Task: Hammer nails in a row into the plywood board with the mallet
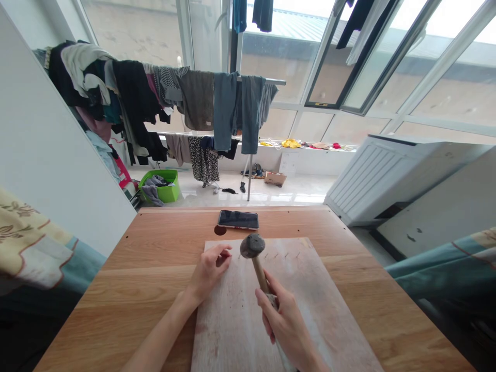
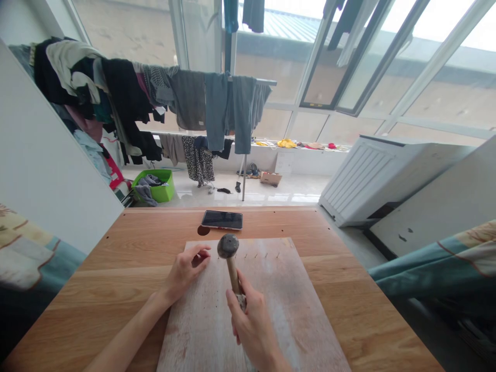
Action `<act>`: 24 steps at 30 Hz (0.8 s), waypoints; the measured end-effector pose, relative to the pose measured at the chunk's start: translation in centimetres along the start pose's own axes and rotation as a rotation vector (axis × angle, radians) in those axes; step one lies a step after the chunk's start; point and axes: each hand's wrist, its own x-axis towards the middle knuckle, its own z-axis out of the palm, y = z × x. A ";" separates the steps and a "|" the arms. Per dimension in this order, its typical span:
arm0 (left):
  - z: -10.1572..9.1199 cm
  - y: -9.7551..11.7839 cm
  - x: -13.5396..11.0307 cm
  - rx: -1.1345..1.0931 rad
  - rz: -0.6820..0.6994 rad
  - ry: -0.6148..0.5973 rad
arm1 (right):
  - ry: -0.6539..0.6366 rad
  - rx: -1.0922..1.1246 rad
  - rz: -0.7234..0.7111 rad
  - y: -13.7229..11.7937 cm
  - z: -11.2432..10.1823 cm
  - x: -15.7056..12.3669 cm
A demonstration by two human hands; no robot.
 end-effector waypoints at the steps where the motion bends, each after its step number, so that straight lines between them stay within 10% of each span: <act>1: 0.0 0.0 0.0 -0.009 -0.001 0.003 | -0.016 -0.008 -0.001 -0.2 0.4 0.1; 17: -0.3 0.2 0.1 -0.018 0.020 -0.022 | -0.096 0.025 0.027 0.3 1.5 -0.1; 24: -1.2 0.0 -1.6 0.166 0.078 0.063 | 0.279 0.436 0.204 2.8 -1.1 -3.8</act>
